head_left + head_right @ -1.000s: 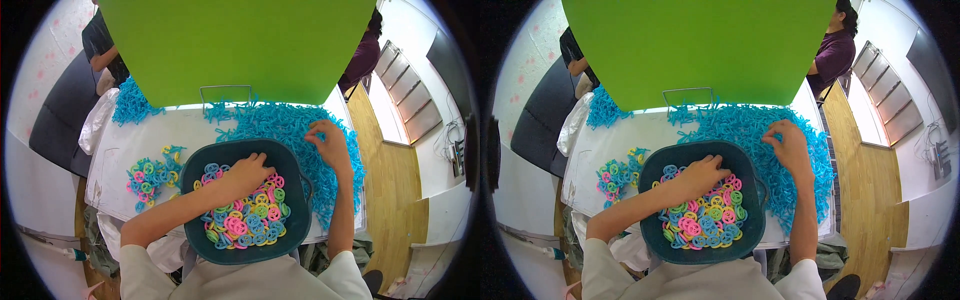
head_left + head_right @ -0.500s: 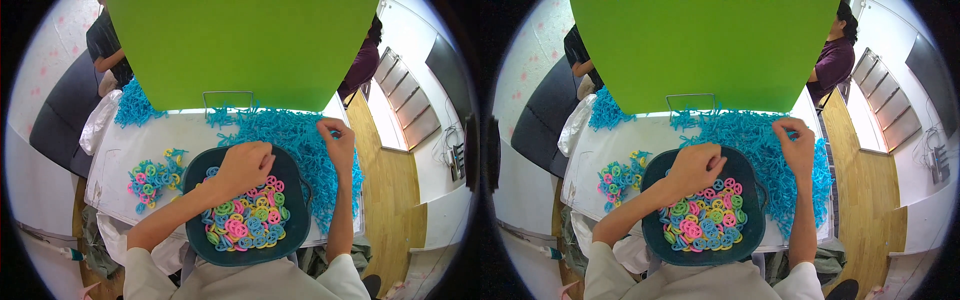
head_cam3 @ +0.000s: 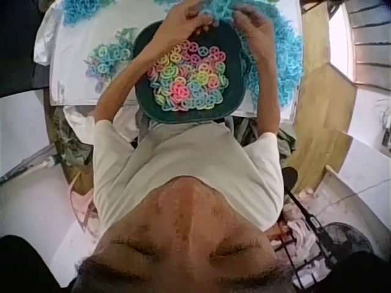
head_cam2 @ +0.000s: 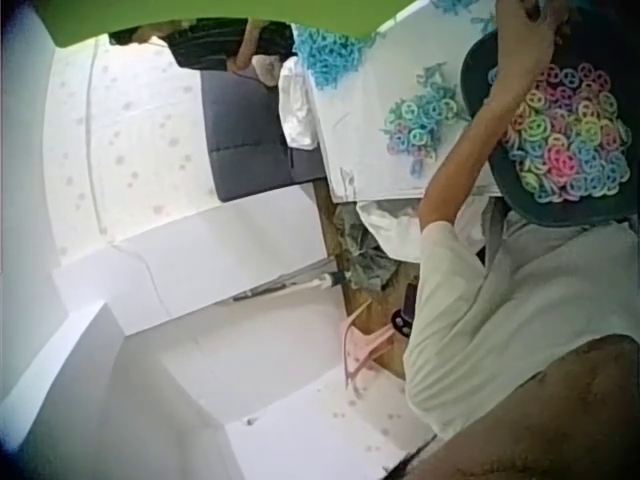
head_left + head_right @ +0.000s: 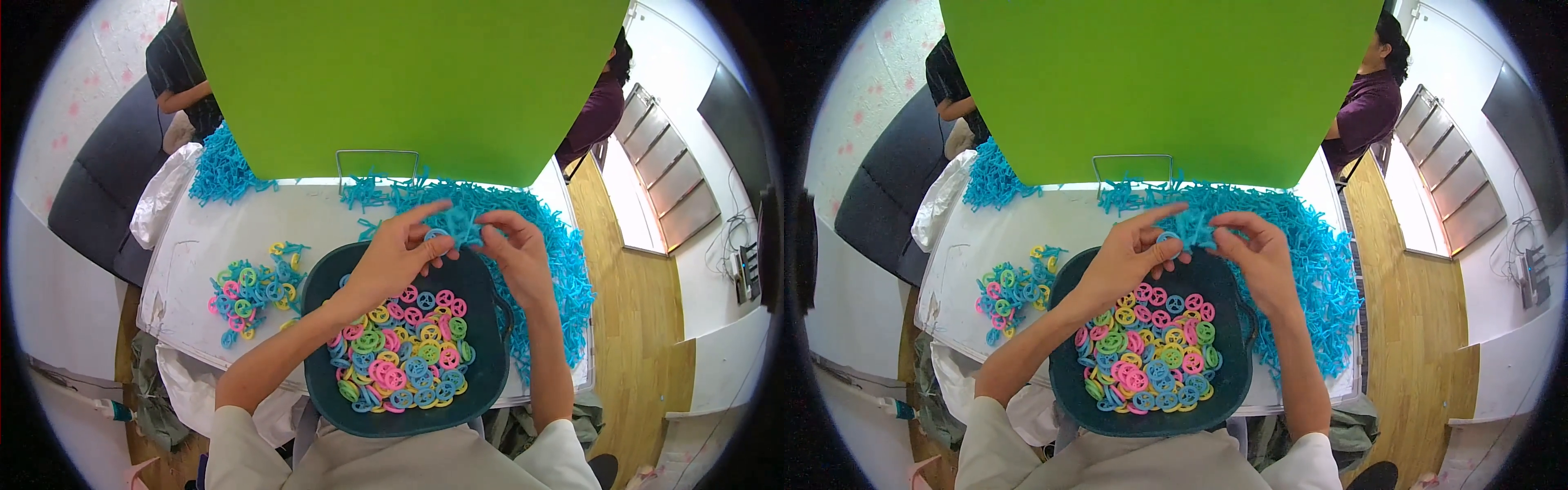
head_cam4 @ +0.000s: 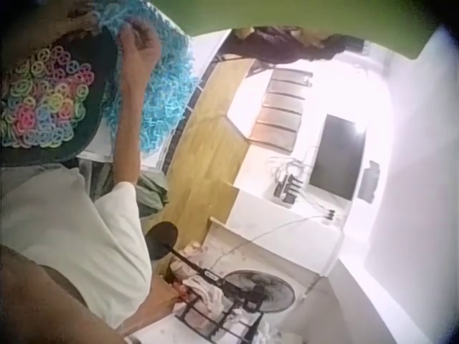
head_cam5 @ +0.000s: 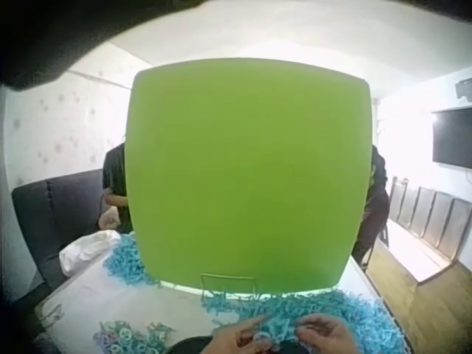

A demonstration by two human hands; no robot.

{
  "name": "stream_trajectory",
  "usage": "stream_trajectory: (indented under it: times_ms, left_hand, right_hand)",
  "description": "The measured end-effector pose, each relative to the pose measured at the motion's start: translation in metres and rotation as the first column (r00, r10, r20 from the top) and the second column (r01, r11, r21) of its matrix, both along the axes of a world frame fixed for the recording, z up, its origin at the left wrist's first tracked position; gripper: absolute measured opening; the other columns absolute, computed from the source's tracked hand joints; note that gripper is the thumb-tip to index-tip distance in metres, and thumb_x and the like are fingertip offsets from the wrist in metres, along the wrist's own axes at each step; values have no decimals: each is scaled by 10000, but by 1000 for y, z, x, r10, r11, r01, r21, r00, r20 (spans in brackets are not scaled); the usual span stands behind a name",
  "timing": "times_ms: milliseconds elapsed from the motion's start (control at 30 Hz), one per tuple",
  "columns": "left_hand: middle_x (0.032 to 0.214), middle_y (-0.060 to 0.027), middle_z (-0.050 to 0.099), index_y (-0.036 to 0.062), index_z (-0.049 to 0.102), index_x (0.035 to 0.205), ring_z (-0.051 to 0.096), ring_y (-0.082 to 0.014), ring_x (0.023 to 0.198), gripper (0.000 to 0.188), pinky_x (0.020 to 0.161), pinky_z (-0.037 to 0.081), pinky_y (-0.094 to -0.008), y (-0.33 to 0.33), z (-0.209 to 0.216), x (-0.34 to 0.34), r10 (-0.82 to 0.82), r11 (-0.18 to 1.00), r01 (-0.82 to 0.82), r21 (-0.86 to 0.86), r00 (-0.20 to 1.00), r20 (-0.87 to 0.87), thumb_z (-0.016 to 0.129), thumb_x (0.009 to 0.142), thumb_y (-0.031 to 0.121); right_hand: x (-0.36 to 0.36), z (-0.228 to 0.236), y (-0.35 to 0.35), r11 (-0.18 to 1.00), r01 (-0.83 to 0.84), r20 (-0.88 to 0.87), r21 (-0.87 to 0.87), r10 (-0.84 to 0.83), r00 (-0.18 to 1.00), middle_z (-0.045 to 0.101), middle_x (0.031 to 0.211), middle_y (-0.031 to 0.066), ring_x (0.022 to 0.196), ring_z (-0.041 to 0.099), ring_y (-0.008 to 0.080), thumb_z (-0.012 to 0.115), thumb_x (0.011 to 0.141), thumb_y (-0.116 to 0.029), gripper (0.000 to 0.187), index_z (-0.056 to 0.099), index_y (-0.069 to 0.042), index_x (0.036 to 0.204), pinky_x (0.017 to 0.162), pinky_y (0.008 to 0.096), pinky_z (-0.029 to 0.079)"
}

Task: Hanging colorful smiley-face rubber rings from a bowl onto a small blue plastic rack.

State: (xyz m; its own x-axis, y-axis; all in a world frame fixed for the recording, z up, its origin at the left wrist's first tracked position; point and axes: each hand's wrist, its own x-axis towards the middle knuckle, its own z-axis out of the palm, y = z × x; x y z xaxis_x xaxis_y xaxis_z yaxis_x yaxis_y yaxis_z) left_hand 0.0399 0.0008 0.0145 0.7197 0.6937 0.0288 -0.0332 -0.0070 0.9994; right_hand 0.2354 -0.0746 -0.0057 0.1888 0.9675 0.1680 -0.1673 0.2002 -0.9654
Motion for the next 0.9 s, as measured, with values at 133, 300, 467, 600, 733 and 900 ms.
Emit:
stream_trajectory:
  times_ms: [133, 300, 467, 600, 733, 900]
  left_hand:
    - [857, -26, 659, 94, 507, 1319, 534, -56, 703, 408, 600, 429, -191, 4, -2, -3, -33, 998, 31, -57, 998, -46, 598, 924, 146]
    - [815, 11, 581, 93, 548, 1268, 510, -52, 687, 352, 586, 412, -195, 1, 0, -3, 12, 1000, -11, -16, 1000, 19, 601, 928, 167]
    - [792, 27, 550, 79, 564, 1238, 496, -51, 674, 316, 578, 404, -200, 4, -3, -6, 36, 999, -36, -12, 998, 54, 591, 935, 167]
    - [768, 32, 535, 66, 564, 1239, 480, -50, 644, 316, 569, 395, -204, 5, -3, -2, 70, 997, -65, -51, 993, 91, 582, 943, 177]
    - [745, 35, 528, 82, 577, 1238, 463, -45, 619, 316, 560, 386, -202, 7, -4, 2, 6, 1000, -4, -21, 996, 91, 585, 936, 173]
    - [740, 24, 535, 95, 587, 1254, 449, -39, 612, 347, 548, 374, -209, 1, 3, 5, 93, 943, -47, 328, 988, -126, 585, 908, 121]
  right_hand:
    - [-16, 0, 0, 1000, 7, -33, -2, -7, 999, 597, 1107, 48, 1006, 588, 138, 603, 921, -94, 195, 625, -26, 1103, 856, 302, 534]
    - [-20, -11, 4, 991, 21, 279, 133, -58, 958, 596, 1067, 28, 992, 587, 129, 541, 949, -68, 169, 636, -22, 1080, 850, 289, 532]
    - [-5, -6, 4, 999, 34, 146, -39, -28, 989, 597, 1001, 46, 924, 587, 115, 557, 942, -78, 170, 634, -10, 1077, 768, 246, 511]
    - [1, -6, 4, 1000, -4, 1, -3, 4, 1000, 639, 962, 45, 871, 589, 91, 599, 920, -106, 190, 639, 3, 1070, 737, 222, 479]
    - [-21, 6, 2, 997, 75, 94, 14, -76, 993, 648, 952, 50, 839, 595, 86, 623, 908, -123, 208, 636, 11, 1067, 729, 219, 480]
    - [-7, -6, 5, 984, 126, 223, -129, -95, 970, 647, 946, 47, 823, 608, 90, 671, 878, -124, 245, 629, 6, 1081, 736, 222, 499]
